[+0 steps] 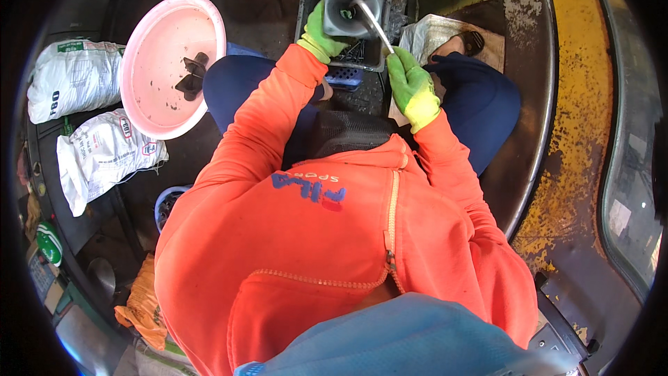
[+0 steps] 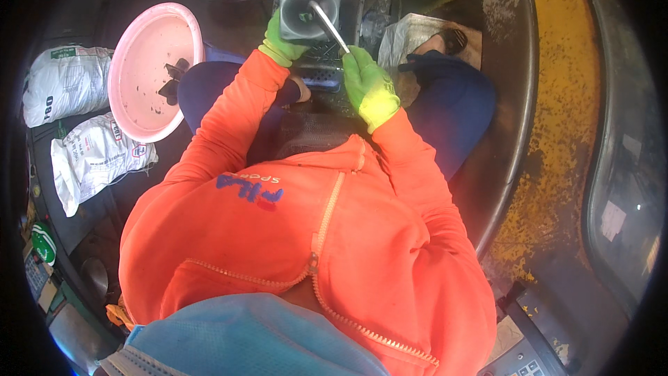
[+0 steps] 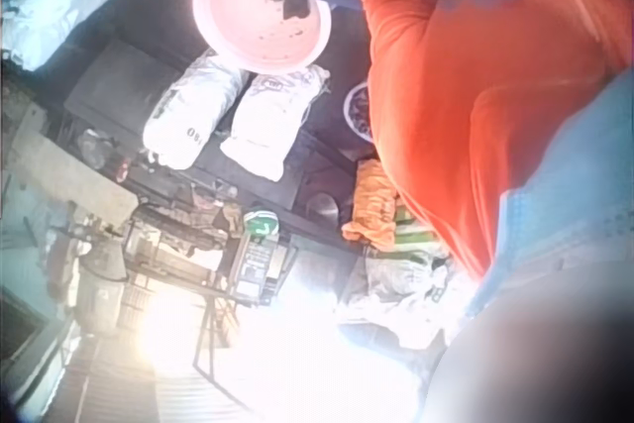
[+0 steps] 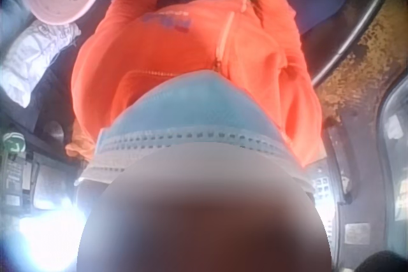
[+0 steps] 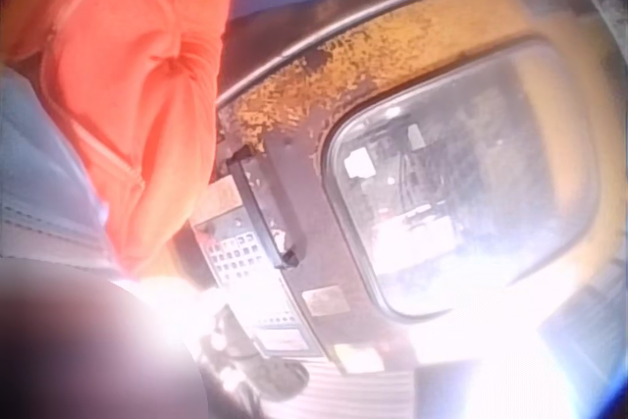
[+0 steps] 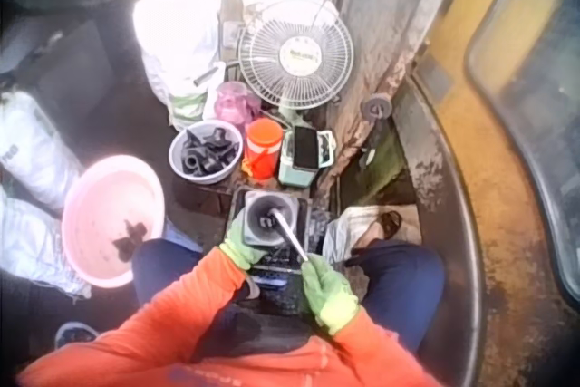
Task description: The person sits on the floor and cleans small black molded parts by hand, picking them from a pink basin, wiping them, and placing them into a white bowl. The person also uses a metal rod to scrape debris from a black tray and occasionally operates a nearby machine.
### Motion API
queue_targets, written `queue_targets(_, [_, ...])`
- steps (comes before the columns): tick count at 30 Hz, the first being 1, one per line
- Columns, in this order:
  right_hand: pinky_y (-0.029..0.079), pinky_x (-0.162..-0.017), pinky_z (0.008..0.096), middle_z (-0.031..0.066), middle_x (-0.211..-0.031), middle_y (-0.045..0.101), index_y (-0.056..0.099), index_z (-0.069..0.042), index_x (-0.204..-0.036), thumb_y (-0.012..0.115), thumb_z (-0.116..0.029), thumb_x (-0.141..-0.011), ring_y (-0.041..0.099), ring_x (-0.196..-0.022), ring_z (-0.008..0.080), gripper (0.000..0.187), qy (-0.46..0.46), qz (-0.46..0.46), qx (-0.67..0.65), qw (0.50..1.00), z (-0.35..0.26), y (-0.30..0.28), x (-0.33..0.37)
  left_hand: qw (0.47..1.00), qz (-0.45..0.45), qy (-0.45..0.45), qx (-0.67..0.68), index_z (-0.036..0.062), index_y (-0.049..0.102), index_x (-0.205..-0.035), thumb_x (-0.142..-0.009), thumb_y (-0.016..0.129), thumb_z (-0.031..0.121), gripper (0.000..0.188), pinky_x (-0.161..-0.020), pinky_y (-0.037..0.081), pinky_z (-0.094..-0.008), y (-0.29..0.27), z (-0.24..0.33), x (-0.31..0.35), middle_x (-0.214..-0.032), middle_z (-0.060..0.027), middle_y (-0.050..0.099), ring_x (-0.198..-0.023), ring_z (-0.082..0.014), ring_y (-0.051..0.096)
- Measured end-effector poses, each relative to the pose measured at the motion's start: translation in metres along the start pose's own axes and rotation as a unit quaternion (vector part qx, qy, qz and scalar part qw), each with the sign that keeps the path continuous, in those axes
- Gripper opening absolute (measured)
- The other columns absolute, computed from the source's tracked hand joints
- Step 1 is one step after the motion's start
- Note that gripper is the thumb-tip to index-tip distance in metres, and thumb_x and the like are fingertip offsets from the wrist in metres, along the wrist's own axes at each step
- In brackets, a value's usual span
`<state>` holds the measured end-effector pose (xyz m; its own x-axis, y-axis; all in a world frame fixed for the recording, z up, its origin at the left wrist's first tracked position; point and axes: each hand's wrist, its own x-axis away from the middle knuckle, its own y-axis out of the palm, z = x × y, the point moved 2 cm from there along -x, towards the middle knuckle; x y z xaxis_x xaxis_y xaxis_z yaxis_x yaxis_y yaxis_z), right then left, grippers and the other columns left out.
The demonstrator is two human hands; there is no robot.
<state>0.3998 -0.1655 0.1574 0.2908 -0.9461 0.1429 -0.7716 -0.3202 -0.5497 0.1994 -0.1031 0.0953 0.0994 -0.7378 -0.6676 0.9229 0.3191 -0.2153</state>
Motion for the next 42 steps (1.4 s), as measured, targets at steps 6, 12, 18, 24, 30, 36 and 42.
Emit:
queue_targets(6, [0.048, -0.076, 0.0284, 0.0131, -0.100, 0.067, 0.061, -0.003, -0.121, 0.051, -0.013, -0.098, 0.062, -0.088, 0.0133, 0.027, -0.142, 0.100, -0.167, 0.971, -0.021, -0.020, 0.030, 0.993, 0.036, -0.060, -0.094, 0.0077, 0.065, -0.096, -0.074, 0.080, 0.023, 0.030, -0.076, 0.054, -0.0328, -0.009, 0.018, -0.015, -0.092, -0.0045, 0.068, -0.083, -0.0223, 0.066])
queue_targets(12, [0.046, -0.084, 0.0323, 0.0124, -0.101, 0.067, 0.062, -0.002, -0.116, 0.049, -0.022, -0.099, 0.061, -0.094, 0.0184, 0.029, 0.034, -0.059, -0.120, 0.990, -0.006, 0.015, 0.005, 0.996, -0.052, 0.055, -0.043, 0.0048, 0.060, -0.107, -0.078, 0.074, 0.014, 0.033, -0.084, 0.051, -0.0321, 0.000, 0.006, -0.004, -0.103, -0.0087, 0.065, -0.098, -0.0188, 0.064])
queue_targets(18, [0.043, -0.063, 0.0206, 0.0079, -0.096, 0.065, 0.060, -0.002, -0.121, 0.050, -0.014, -0.099, 0.052, -0.070, 0.0053, 0.028, -0.115, 0.059, -0.240, 0.962, -0.021, -0.010, 0.034, 0.998, -0.026, -0.052, 0.035, 0.0081, 0.065, -0.098, -0.079, 0.072, 0.018, 0.023, -0.081, 0.051, -0.0323, -0.005, -0.004, -0.002, -0.095, -0.0058, 0.066, -0.093, -0.0199, 0.063])
queue_targets(24, [0.047, -0.075, 0.0326, 0.0147, -0.092, 0.063, 0.061, -0.005, -0.116, 0.047, -0.026, -0.100, 0.059, -0.077, 0.0190, 0.030, 0.026, -0.064, -0.026, 0.997, -0.009, 0.014, 0.010, 0.997, -0.065, -0.007, -0.052, 0.0071, 0.063, -0.101, -0.074, 0.078, 0.017, 0.033, -0.080, 0.053, -0.0315, 0.005, -0.014, 0.008, -0.099, -0.0055, 0.067, -0.090, -0.0181, 0.066])
queue_targets(30, [0.047, -0.074, 0.0266, 0.0108, -0.099, 0.068, 0.058, 0.002, -0.122, 0.050, -0.012, -0.099, 0.060, -0.081, 0.0145, 0.028, -0.161, 0.027, -0.242, 0.957, -0.009, 0.001, 0.029, 0.990, -0.039, -0.133, 0.009, 0.0045, 0.060, -0.114, -0.088, 0.065, 0.024, 0.033, -0.101, 0.045, -0.0338, -0.004, -0.028, 0.011, -0.111, -0.0070, 0.067, -0.105, -0.0177, 0.062])
queue_targets(36, [0.047, -0.085, 0.0290, 0.0107, -0.105, 0.068, 0.060, -0.001, -0.120, 0.049, -0.021, -0.101, 0.062, -0.095, 0.0173, 0.030, 0.042, -0.059, -0.077, 0.994, 0.001, 0.016, 0.008, 0.987, -0.126, -0.025, -0.091, 0.0044, 0.060, -0.111, -0.089, 0.062, 0.022, 0.028, -0.098, 0.046, -0.0346, 0.001, -0.024, 0.010, -0.107, -0.0055, 0.067, -0.104, -0.0188, 0.062])
queue_targets(42, [0.046, -0.084, 0.0292, 0.0111, -0.102, 0.067, 0.060, 0.002, -0.120, 0.047, -0.017, -0.101, 0.060, -0.095, 0.0174, 0.030, -0.051, -0.029, -0.273, 0.960, 0.003, 0.006, 0.031, 0.991, -0.087, -0.077, -0.063, 0.0077, 0.061, -0.113, -0.085, 0.065, 0.019, 0.031, -0.090, 0.051, -0.0333, -0.007, -0.038, 0.008, -0.106, -0.0070, 0.067, -0.099, -0.0202, 0.064])
